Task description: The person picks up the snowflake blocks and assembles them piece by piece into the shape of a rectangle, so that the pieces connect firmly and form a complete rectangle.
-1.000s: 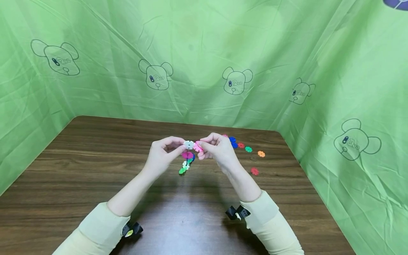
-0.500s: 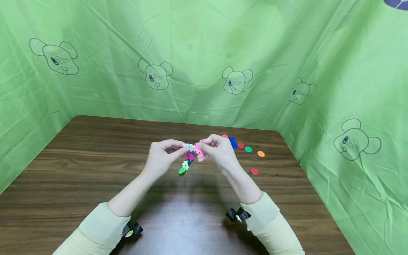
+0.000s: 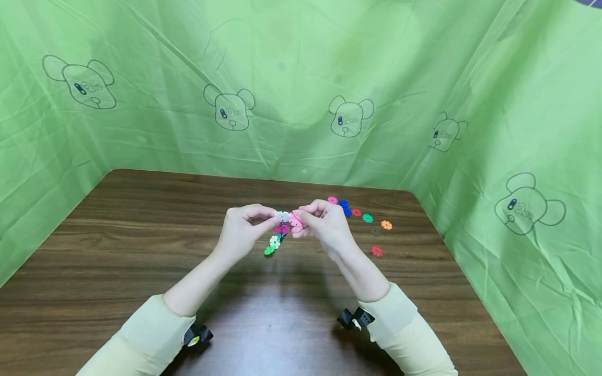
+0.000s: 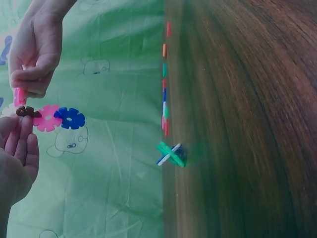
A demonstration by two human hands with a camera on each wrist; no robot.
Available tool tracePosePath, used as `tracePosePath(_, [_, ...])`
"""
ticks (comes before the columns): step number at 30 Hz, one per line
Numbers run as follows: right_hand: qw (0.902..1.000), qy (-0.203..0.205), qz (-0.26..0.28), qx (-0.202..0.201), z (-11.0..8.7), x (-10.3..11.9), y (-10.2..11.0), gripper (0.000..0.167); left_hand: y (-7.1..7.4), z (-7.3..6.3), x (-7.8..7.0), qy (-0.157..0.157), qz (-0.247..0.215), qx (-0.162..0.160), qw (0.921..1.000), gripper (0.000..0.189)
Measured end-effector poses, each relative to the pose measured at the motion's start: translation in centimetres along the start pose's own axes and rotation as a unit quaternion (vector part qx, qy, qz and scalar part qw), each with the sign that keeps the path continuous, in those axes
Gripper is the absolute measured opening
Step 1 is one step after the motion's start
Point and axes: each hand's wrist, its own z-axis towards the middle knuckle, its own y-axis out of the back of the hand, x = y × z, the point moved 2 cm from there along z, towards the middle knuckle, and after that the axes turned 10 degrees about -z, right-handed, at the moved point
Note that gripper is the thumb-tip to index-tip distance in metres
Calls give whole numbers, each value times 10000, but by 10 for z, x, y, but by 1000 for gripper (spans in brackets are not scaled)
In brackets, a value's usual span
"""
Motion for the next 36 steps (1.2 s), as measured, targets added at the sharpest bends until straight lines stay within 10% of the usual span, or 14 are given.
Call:
tracePosePath(15, [9997, -212, 74, 9, -2, -1, 5, 6, -6, 1, -2, -398, 148, 310, 9986, 4])
tracePosePath(23, [9996, -288, 26, -47, -3, -3, 5, 11, -2, 4, 34, -844, 198, 283, 9958, 6])
tracePosePath(36, [9998, 89, 163, 82, -6, 4, 15, 5, -1, 5, 29, 8, -289, 13, 9996, 12])
